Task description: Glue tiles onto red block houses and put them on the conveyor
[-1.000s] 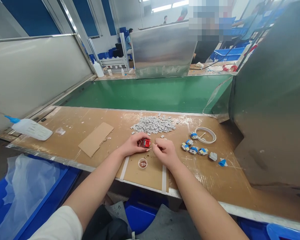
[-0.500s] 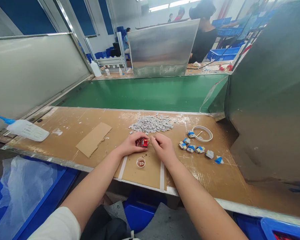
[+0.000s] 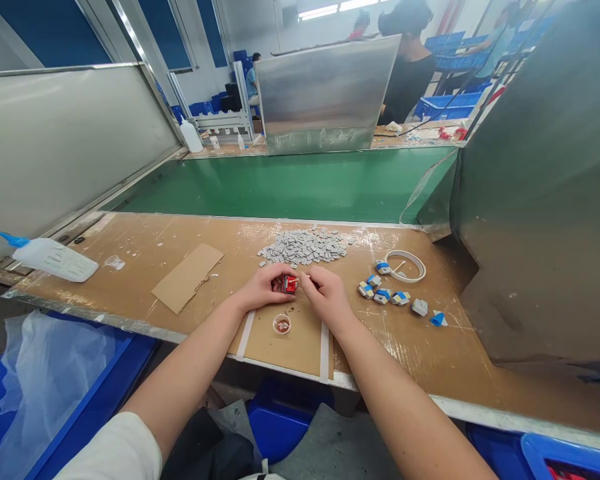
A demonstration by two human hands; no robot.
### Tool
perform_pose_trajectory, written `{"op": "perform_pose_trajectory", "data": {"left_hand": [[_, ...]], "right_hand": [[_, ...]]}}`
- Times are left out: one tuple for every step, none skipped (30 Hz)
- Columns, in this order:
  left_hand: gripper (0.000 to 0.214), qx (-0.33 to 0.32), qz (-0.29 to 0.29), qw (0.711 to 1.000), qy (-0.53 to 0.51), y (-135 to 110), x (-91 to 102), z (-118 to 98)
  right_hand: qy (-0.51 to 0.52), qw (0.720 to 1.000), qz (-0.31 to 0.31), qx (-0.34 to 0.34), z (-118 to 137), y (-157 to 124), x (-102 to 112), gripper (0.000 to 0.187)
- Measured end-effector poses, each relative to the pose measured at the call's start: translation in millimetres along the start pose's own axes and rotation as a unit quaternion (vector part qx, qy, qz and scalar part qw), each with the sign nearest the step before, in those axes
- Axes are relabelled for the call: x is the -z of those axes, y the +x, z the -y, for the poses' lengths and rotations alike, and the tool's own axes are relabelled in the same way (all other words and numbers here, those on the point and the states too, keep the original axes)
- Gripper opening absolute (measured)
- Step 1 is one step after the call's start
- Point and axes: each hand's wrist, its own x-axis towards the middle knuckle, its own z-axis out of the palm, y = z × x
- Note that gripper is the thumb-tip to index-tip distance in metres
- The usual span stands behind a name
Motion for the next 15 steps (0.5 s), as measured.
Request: {"op": "perform_pose_trajectory", "data": {"left_hand": [[0.041, 0.000, 0.000, 1.000, 0.001, 0.1, 0.1, -0.3], [0.040, 0.000, 0.000, 1.000, 0.001, 0.1, 0.2, -0.6], [0.040, 0.000, 0.000, 1.000, 0.002, 0.2, 0.2, -0.7], [0.040, -0.001, 0.000, 1.000, 0.002, 0.3, 0.1, -0.6], [0.040, -0.002, 0.000, 1.000, 0.002, 0.4, 0.1, -0.4], [0.041, -0.003, 0.000, 1.000, 0.003, 0.5, 0.0, -0.1], [0.041, -0.003, 0.000, 1.000, 0.004, 0.6, -0.1, 0.2], [0.041, -0.003, 0.000, 1.000, 0.004, 0.6, -0.2, 0.5], [0.041, -0.003, 0.000, 1.000, 0.004, 0.6, -0.3, 0.7], [0.041, -0.003, 0.000, 1.000, 0.003, 0.6, -0.2, 0.7], [0.041, -0.002, 0.000, 1.000, 0.002, 0.5, -0.2, 0.6], [0.041, 0.000, 0.000, 1.000, 0.002, 0.4, -0.1, 0.3], [0.040, 0.001, 0.001, 1.000, 0.002, 0.3, 0.0, 0.0], [0.040, 0.004, 0.001, 1.000, 0.002, 0.3, 0.1, -0.4], [0.040, 0.006, 0.001, 1.000, 0.003, 0.2, 0.1, -0.7]], "right_hand": [[0.000, 1.000, 0.001, 0.000, 0.0, 0.1, 0.1, 0.046], [-0.001, 1.000, 0.004, 0.000, 0.0, 0.2, 0.1, 0.046], [-0.002, 1.000, 0.008, 0.000, 0.1, 0.2, 0.2, 0.046], [-0.002, 1.000, 0.010, 0.001, 0.2, 0.3, 0.2, 0.047], [-0.003, 1.000, 0.012, 0.002, 0.3, 0.4, 0.1, 0.047], [-0.003, 1.000, 0.012, 0.002, 0.4, 0.4, 0.1, 0.047], [-0.004, 1.000, 0.009, 0.002, 0.6, 0.5, 0.1, 0.047], [-0.003, 1.000, 0.005, 0.001, 0.7, 0.5, 0.1, 0.047], [-0.003, 1.000, 0.002, 0.000, 0.7, 0.5, 0.1, 0.046], [-0.002, 1.000, 0.002, -0.001, 0.7, 0.5, 0.1, 0.045], [-0.001, 1.000, 0.006, -0.002, 0.6, 0.3, 0.1, 0.045], [-0.001, 1.000, 0.012, -0.002, 0.4, 0.1, 0.1, 0.044], [-0.001, 1.000, 0.021, -0.002, 0.1, -0.1, 0.0, 0.045], [-0.002, 1.000, 0.029, -0.003, -0.1, -0.3, -0.1, 0.045], [-0.002, 0.999, 0.034, -0.004, -0.5, -0.5, -0.3, 0.045]]}}
